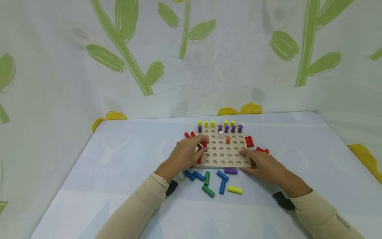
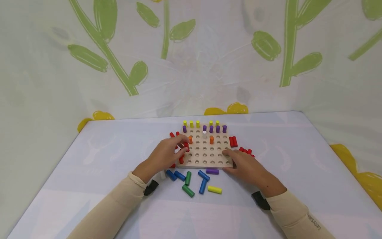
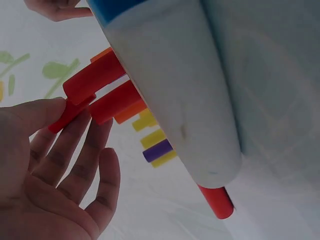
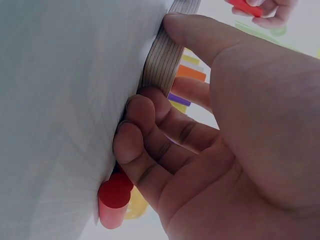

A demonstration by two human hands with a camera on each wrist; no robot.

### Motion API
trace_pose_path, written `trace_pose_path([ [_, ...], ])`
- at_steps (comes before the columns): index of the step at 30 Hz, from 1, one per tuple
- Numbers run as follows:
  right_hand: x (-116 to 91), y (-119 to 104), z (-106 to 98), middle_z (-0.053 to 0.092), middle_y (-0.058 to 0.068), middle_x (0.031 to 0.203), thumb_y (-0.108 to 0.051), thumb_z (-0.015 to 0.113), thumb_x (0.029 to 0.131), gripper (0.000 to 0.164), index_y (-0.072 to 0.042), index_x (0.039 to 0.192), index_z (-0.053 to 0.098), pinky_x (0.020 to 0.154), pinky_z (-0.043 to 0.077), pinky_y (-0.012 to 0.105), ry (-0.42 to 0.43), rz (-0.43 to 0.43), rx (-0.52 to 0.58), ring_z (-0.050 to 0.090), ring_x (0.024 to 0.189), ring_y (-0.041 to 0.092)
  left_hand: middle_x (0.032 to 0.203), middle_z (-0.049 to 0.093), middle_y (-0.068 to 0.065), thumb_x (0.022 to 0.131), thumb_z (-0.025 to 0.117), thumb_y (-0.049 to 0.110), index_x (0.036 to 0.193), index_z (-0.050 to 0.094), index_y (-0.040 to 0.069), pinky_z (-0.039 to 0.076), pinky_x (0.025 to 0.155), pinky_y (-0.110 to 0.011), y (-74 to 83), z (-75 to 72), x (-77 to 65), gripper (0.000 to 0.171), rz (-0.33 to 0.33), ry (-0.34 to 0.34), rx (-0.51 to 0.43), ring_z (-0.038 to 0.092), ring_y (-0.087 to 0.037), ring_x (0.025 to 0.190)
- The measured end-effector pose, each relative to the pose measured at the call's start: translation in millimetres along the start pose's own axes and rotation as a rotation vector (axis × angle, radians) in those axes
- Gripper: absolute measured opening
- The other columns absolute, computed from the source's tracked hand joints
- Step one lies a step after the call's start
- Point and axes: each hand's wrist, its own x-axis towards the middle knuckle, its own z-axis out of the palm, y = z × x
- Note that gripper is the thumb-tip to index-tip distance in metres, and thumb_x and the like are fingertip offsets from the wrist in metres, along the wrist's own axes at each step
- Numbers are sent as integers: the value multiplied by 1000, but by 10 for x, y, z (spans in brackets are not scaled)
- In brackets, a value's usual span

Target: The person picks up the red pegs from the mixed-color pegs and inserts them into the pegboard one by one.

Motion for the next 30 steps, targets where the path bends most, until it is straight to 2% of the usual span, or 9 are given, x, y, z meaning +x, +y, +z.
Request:
trace_pose_path([
  [6,-3,-1,-18,59,17,139,-34,80,85,67,-11,142,53,102,51,50,11,-10,0,59,116,28,88,69,4,95,70,27,121,63,20,45,55,-19,14,11,4,28,-26,-33,28,57,-10,67],
  [12,7,3,-11,59,18,138,-35,80,85,68,-10,142,53,101,51,51,-8,0,-1,59,112,28,70,58,6,96,68,30,121,64,22,44,58,-20,24,29,-2,26,-23,-58,68,54,-10,65],
  [17,6,8,-20,59,19,139,-34,80,85,67,-10,142,53,102,50,52,3,-14,-12,59,116,30,68,57,8,96,68,31,119,64,22,44,59,-20,19,36,-2,25,3,-47,100,54,-10,63],
  [21,4,7,-25,60,18,137,-36,79,85,67,-10,142,53,101,51,51,-3,-13,-11,58,107,26,70,58,9,95,70,30,118,65,22,44,61,-21,16,53,3,25,1,-51,114,54,-10,64],
  [27,7,3,-22,60,18,135,-36,79,85,68,-10,142,53,100,52,50,-5,-12,-10,58,104,24,68,57,8,94,71,30,116,67,22,43,61,-21,17,65,13,24,3,-46,124,53,-11,64],
  [30,14,-1,-18,60,18,136,-35,79,85,68,-10,142,53,100,52,51,-9,-9,-11,59,108,27,66,56,8,94,71,30,115,67,22,42,62,-22,18,67,13,23,4,-43,124,53,-11,63],
])
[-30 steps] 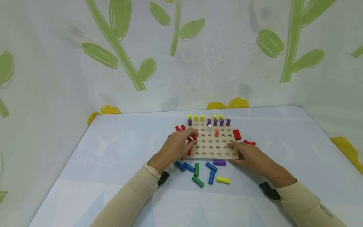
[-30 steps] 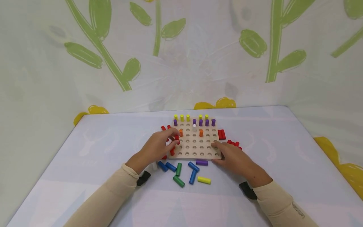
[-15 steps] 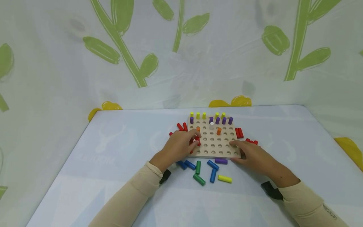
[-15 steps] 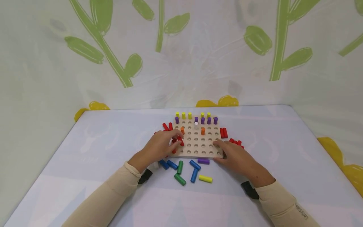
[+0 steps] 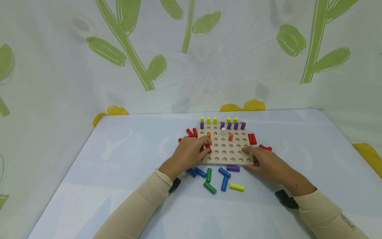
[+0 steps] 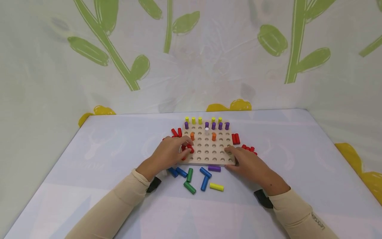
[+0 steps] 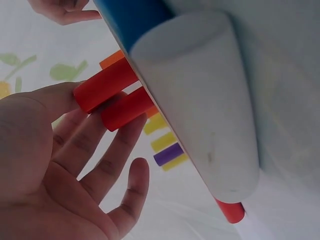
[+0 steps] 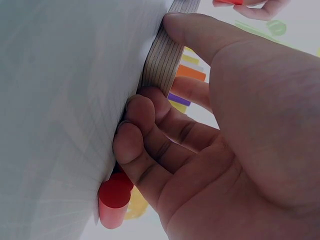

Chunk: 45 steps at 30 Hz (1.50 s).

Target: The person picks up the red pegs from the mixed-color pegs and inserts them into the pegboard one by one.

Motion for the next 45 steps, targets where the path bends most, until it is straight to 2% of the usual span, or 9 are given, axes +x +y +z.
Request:
trace_pose_path([
  [4,9,-2,1,58,20,139,-35,79,85,68,-10,142,53,102,50,52,-10,7,1,59,116,31,63,55,8,94,71,30,115,68,21,41,62,-23,7,-3,-1,23,-11,-7,0,52,-11,61],
  [11,14,1,2,63,17,130,-35,80,85,68,-9,142,53,98,54,48,3,5,1,57,100,23,65,56,7,94,71,29,115,69,20,41,58,-22,28,-18,-3,23,-36,-17,-27,53,-11,63],
  [18,12,-5,2,59,19,137,-34,80,85,68,-9,142,53,101,51,51,1,6,-4,59,109,27,67,57,8,95,70,29,115,69,20,41,58,-21,27,-15,-6,23,-39,-29,-37,53,-11,64],
  [27,16,-9,7,60,19,136,-34,80,85,68,-9,142,53,100,52,50,-14,12,-7,59,106,26,65,56,7,96,68,31,119,68,20,41,58,-21,30,-12,-16,25,-47,-63,-40,53,-11,65],
  [34,20,1,8,60,19,136,-33,80,84,67,-8,141,54,100,52,50,2,1,-11,59,106,25,70,60,7,97,67,31,120,67,20,43,59,-21,19,-11,-11,26,-28,-67,-45,55,-11,67],
  [39,17,4,17,60,19,136,-35,80,85,68,-9,141,53,100,52,50,-5,0,-8,59,106,26,91,72,6,97,66,31,123,66,21,46,65,-20,10,-27,-22,27,-16,-60,-46,58,-9,74],
  [42,12,4,14,60,19,137,-34,80,85,67,-9,141,54,101,51,51,5,-4,-12,59,110,28,94,73,5,97,66,32,125,64,21,48,70,-23,5,-55,-22,30,-18,-38,-40,59,-9,75],
  [45,13,7,11,61,19,135,-33,80,85,67,-9,141,54,100,52,51,6,-4,-12,59,106,26,95,73,5,96,68,33,127,64,22,51,80,-30,-21,-78,-17,33,-26,-17,-39,62,-9,77],
])
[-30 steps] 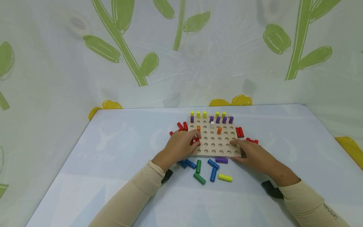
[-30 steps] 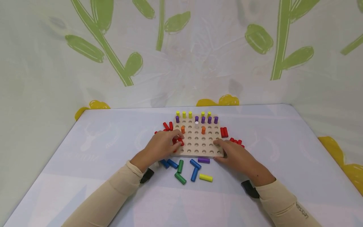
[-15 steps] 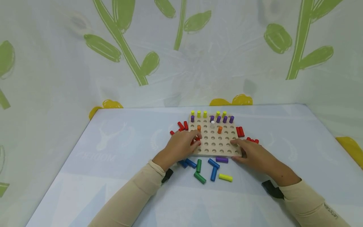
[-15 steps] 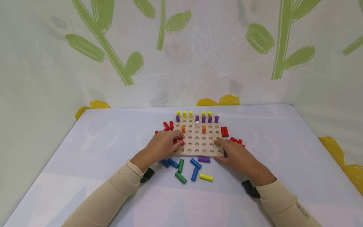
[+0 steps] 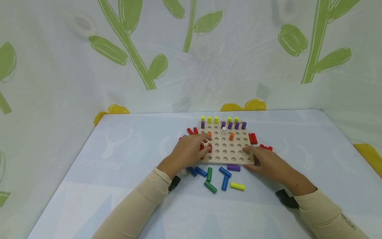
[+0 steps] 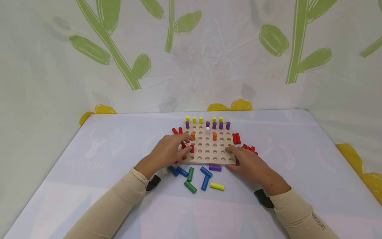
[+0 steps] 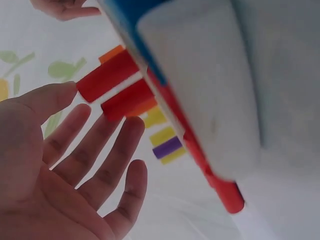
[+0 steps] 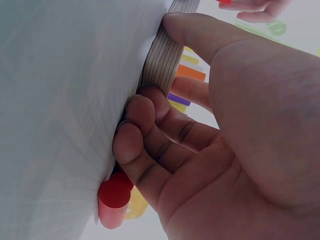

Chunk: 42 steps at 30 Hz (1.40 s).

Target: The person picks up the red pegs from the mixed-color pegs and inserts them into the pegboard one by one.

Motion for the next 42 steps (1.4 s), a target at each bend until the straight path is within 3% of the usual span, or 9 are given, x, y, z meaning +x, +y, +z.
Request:
trace_pose_path([
  [7,22,-6,-5,63,17,129,-34,80,85,67,-9,141,53,98,54,49,-2,-4,-2,56,98,22,113,74,1,94,70,32,127,64,21,53,94,-39,-106,-121,-7,35,-27,51,-10,69,-18,102],
  [11,15,-14,3,61,19,134,-34,80,84,68,-9,141,53,100,52,51,-5,9,-3,60,108,28,119,72,-1,95,70,33,130,63,21,53,99,-42,-148,-167,-8,38,-56,63,7,68,-20,105],
  [15,1,-11,13,57,21,140,-35,81,84,69,-9,142,54,103,49,53,-7,16,-2,58,121,34,120,71,-2,94,70,31,129,63,19,54,96,-40,-211,-180,-12,37,-62,91,14,68,-20,105],
  [18,-1,-5,17,58,21,140,-35,81,84,68,-9,141,54,102,49,53,-3,8,0,59,118,33,113,72,-3,94,71,29,127,64,18,57,89,-37,-264,-191,-8,36,-73,105,13,68,-21,99],
  [21,1,0,20,59,20,138,-35,80,84,68,-9,141,54,102,50,52,-4,4,0,60,113,30,110,71,-4,94,71,29,127,65,18,57,83,-35,-311,-201,3,35,-97,94,9,67,-20,95],
  [25,1,2,20,59,20,137,-35,80,84,68,-9,141,54,101,51,51,-5,4,0,59,110,28,112,70,-5,94,71,29,125,66,18,57,84,-37,-374,-211,16,34,-144,80,22,65,-20,95],
  [33,-4,4,13,59,20,137,-35,80,84,68,-9,141,54,101,51,51,2,-2,-2,60,111,29,108,66,-7,93,72,35,122,67,18,57,80,-38,-518,-232,32,34,-270,74,146,64,-21,89],
  [42,-1,9,13,62,18,132,-35,81,84,68,-9,141,54,98,53,49,3,-7,-7,57,99,22,102,65,-7,92,71,41,120,67,16,54,73,-34,-607,-232,34,38,-378,-26,151,60,-20,81],
])
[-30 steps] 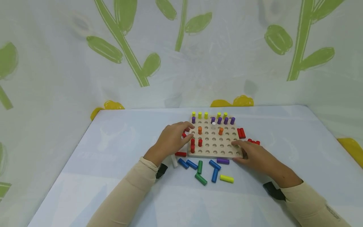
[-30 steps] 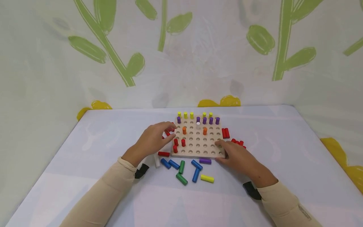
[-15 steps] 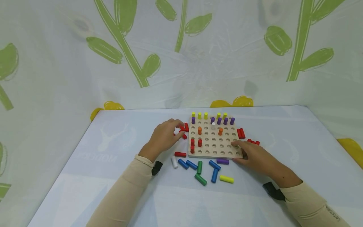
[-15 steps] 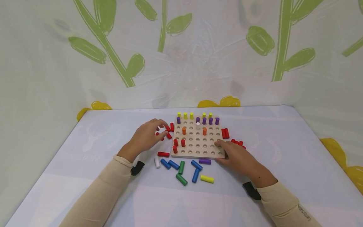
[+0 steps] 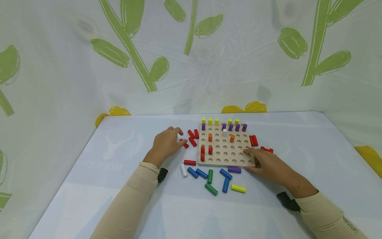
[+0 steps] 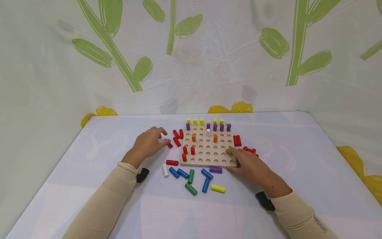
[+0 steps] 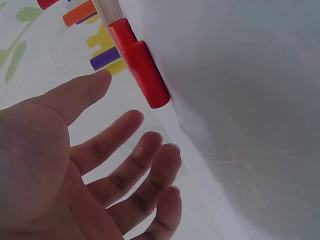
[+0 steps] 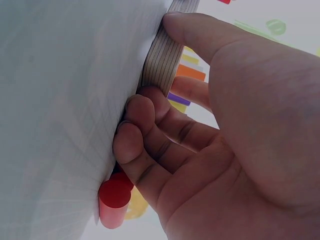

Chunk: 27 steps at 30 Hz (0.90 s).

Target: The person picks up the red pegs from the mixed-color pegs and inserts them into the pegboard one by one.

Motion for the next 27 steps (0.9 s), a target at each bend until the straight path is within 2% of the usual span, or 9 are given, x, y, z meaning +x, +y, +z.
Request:
trace_pose_path([
  [5,-10,-14,-23,60,19,136,-35,81,84,68,-9,141,54,101,51,51,3,6,3,60,110,28,113,68,-8,91,71,45,124,66,16,57,81,-38,-2,15,6,44,-40,-65,21,63,-22,89],
  [10,-22,-30,-44,58,20,140,-34,81,84,68,-10,142,53,103,49,54,-1,17,12,59,119,33,118,70,-8,90,70,47,127,66,14,57,88,-42,8,20,13,50,-52,-82,28,65,-24,98],
  [22,-29,-22,-54,59,20,138,-34,81,84,68,-9,141,53,101,51,52,6,15,9,60,113,29,106,70,-7,88,73,47,114,72,12,56,80,-38,15,24,23,45,-39,-69,19,62,-21,91],
  [27,-25,-16,-20,65,11,120,-33,81,84,68,-10,142,53,93,56,44,-15,23,35,57,97,21,105,70,-7,87,75,46,113,73,12,56,81,-38,6,50,-1,43,-46,-76,11,62,-21,92],
])
